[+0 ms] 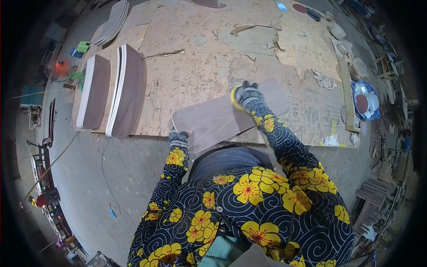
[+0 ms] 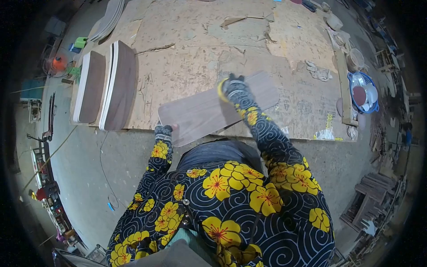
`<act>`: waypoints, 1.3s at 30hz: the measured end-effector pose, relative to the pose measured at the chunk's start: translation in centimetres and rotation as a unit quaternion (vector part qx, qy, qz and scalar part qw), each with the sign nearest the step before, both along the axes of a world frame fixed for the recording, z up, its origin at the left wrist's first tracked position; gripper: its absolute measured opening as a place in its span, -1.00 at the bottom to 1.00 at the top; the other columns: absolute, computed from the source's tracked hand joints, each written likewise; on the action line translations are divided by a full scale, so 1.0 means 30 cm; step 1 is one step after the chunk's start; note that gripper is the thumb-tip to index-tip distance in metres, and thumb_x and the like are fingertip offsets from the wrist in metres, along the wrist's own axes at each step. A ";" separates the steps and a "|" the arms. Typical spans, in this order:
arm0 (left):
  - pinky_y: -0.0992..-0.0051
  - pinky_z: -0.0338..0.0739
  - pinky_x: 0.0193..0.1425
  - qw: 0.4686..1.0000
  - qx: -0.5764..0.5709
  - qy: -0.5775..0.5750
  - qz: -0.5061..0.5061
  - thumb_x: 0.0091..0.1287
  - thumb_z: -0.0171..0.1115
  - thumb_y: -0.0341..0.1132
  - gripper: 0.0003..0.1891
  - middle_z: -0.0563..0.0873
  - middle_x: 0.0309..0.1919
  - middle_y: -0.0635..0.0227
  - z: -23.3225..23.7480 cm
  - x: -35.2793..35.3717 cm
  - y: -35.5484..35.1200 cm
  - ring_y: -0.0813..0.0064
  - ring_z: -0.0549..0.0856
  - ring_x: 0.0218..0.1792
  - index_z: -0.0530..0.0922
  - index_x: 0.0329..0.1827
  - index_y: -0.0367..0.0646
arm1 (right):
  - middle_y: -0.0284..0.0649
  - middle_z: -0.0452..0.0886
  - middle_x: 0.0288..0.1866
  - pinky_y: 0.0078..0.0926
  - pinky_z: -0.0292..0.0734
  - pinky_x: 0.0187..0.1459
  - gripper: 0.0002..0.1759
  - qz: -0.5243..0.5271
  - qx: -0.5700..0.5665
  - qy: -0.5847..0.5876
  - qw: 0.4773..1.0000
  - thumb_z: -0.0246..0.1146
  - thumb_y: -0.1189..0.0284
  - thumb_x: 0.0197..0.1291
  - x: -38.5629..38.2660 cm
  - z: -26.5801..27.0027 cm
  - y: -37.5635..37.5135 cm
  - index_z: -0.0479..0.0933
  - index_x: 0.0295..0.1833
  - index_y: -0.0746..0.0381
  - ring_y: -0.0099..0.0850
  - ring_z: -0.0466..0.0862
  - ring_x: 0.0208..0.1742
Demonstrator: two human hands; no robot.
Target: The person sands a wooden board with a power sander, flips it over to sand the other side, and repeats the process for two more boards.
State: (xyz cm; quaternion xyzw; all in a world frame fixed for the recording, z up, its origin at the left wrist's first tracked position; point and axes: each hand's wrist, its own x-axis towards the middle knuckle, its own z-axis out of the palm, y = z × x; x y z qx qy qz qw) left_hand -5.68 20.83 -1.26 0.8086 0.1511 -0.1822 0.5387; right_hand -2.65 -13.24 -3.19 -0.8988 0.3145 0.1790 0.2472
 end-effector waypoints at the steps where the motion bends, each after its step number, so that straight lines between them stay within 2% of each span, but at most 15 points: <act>1: 0.33 0.60 -0.04 0.999 -0.037 -0.004 0.020 -0.08 0.52 -0.41 -0.41 0.76 -0.15 0.22 0.018 -0.008 -0.008 0.27 0.71 -0.17 0.61 0.12 -0.24 | 0.15 0.36 0.36 0.10 0.60 0.12 -0.26 0.053 0.004 -0.007 0.999 0.36 0.11 0.11 0.007 0.010 0.076 0.31 0.41 -0.04 0.20 0.56 0.25; 5: 0.33 0.57 0.01 0.999 -0.047 -0.001 -0.007 -0.05 0.50 -0.36 -0.39 0.78 -0.13 0.21 -0.011 -0.001 0.009 0.25 0.72 -0.15 0.59 0.17 -0.22 | 0.13 0.30 0.43 0.05 0.57 0.22 -0.08 0.191 0.104 -0.058 0.974 0.45 0.04 -0.05 0.001 0.154 0.316 0.26 0.47 -0.08 0.18 0.52 0.32; 9: 0.37 0.59 0.09 1.000 -0.004 0.009 -0.010 -0.06 0.54 -0.45 -0.37 0.77 -0.06 0.22 -0.023 0.014 0.006 0.28 0.73 -0.08 0.59 0.18 -0.23 | 0.08 0.39 0.34 -0.04 0.60 0.20 -0.07 0.132 0.009 -0.067 0.989 0.51 0.02 -0.07 0.045 0.100 0.271 0.29 0.42 -0.01 0.07 0.57 0.29; 11: 0.36 0.59 0.09 1.000 -0.027 0.007 -0.003 -0.05 0.54 -0.44 -0.37 0.77 -0.07 0.21 -0.034 0.008 0.010 0.26 0.73 -0.08 0.58 0.19 -0.22 | 0.11 0.36 0.38 -0.05 0.60 0.19 -0.11 0.146 -0.010 0.046 0.988 0.47 0.05 0.00 0.086 0.006 0.104 0.28 0.44 0.01 0.05 0.58 0.30; 13: 0.34 0.59 0.04 0.999 -0.044 0.007 0.005 -0.05 0.54 -0.41 -0.38 0.77 -0.09 0.20 -0.065 0.007 0.012 0.24 0.73 -0.11 0.59 0.18 -0.23 | 0.17 0.37 0.40 0.00 0.55 0.23 -0.35 -0.001 -0.077 -0.004 0.997 0.20 0.12 0.24 0.034 0.017 -0.024 0.32 0.42 0.03 0.17 0.58 0.26; 15: 0.31 0.59 -0.03 0.999 -0.052 0.009 0.011 -0.05 0.53 -0.36 -0.40 0.78 -0.13 0.20 -0.097 0.002 0.015 0.22 0.72 -0.18 0.60 0.15 -0.24 | 0.18 0.40 0.37 -0.02 0.59 0.17 -0.43 -0.119 -0.009 -0.028 0.992 0.20 0.13 0.26 0.022 0.003 -0.157 0.36 0.36 0.05 0.15 0.61 0.22; 19: 0.29 0.59 -0.04 0.999 -0.027 -0.020 -0.007 -0.04 0.54 -0.37 -0.39 0.77 -0.13 0.18 -0.075 0.014 0.003 0.20 0.72 -0.17 0.59 0.16 -0.25 | 0.16 0.44 0.33 -0.02 0.61 0.13 -0.45 -0.037 -0.098 -0.054 0.993 0.22 0.12 0.26 0.011 -0.004 -0.162 0.38 0.32 0.05 0.13 0.61 0.22; 20: 0.29 0.59 -0.04 0.999 -0.029 -0.023 -0.012 -0.04 0.54 -0.37 -0.38 0.77 -0.12 0.18 -0.078 0.020 0.006 0.19 0.72 -0.17 0.59 0.16 -0.25 | 0.14 0.41 0.36 0.00 0.58 0.16 -0.42 -0.013 -0.085 -0.035 0.996 0.24 0.11 0.24 0.037 -0.069 -0.129 0.36 0.34 0.01 0.14 0.57 0.25; 24: 0.30 0.59 -0.03 1.000 -0.013 -0.020 -0.013 -0.06 0.55 -0.37 -0.36 0.77 -0.12 0.16 -0.102 0.030 0.022 0.19 0.72 -0.15 0.58 0.19 -0.25 | 0.04 0.28 0.48 0.09 0.46 0.30 -0.30 0.036 0.018 0.029 0.999 0.29 0.07 0.20 0.102 0.029 0.208 0.29 0.44 -0.11 0.18 0.45 0.38; 28: 0.31 0.57 0.03 0.999 0.005 0.034 -0.014 -0.07 0.56 -0.38 -0.33 0.76 -0.07 0.15 -0.063 0.040 0.013 0.20 0.71 -0.11 0.56 0.20 -0.27 | -0.02 0.21 0.55 0.14 0.39 0.37 -0.22 0.093 0.085 -0.011 0.992 0.32 0.05 0.17 0.039 0.146 0.290 0.23 0.50 -0.18 0.24 0.36 0.46; 29: 0.31 0.57 0.04 1.000 0.005 0.024 -0.013 -0.07 0.55 -0.38 -0.33 0.76 -0.06 0.15 -0.064 0.032 0.016 0.20 0.71 -0.10 0.56 0.21 -0.27 | 0.03 0.24 0.51 0.09 0.42 0.36 -0.28 0.035 0.056 0.037 0.997 0.30 0.04 0.18 0.057 0.212 0.286 0.27 0.45 -0.16 0.21 0.37 0.45; 32: 0.32 0.56 0.06 1.000 -0.021 -0.008 -0.006 -0.05 0.54 -0.39 -0.33 0.75 -0.05 0.15 -0.062 0.017 0.005 0.20 0.71 -0.09 0.54 0.22 -0.28 | 0.06 0.26 0.48 0.03 0.41 0.37 -0.34 -0.070 0.029 0.023 0.997 0.26 0.07 0.22 0.086 0.061 0.071 0.29 0.43 -0.15 0.14 0.35 0.48; 35: 0.33 0.56 0.07 0.998 -0.059 -0.008 0.005 -0.04 0.52 -0.40 -0.32 0.75 -0.04 0.15 -0.021 -0.003 -0.013 0.20 0.71 -0.08 0.52 0.25 -0.28 | 0.06 0.26 0.49 0.02 0.42 0.37 -0.38 -0.095 0.001 -0.019 0.995 0.20 0.12 0.27 0.033 0.050 -0.080 0.28 0.44 -0.14 0.13 0.36 0.48; 38: 0.33 0.56 0.07 0.999 -0.045 0.013 0.013 -0.03 0.51 -0.41 -0.32 0.75 -0.04 0.16 0.029 0.002 -0.032 0.19 0.71 -0.08 0.51 0.25 -0.28 | 0.06 0.27 0.47 0.06 0.45 0.34 -0.41 -0.033 -0.018 0.010 0.999 0.15 0.13 0.32 0.033 0.135 0.000 0.28 0.44 -0.12 0.13 0.41 0.44; 39: 0.33 0.56 0.07 0.999 -0.041 0.008 0.008 -0.03 0.51 -0.41 -0.33 0.75 -0.05 0.16 0.011 0.008 -0.024 0.19 0.71 -0.08 0.52 0.24 -0.28 | 0.07 0.32 0.44 0.09 0.47 0.30 -0.42 -0.067 0.003 0.016 0.998 0.15 0.08 0.32 0.057 0.102 0.035 0.30 0.42 -0.10 0.10 0.46 0.40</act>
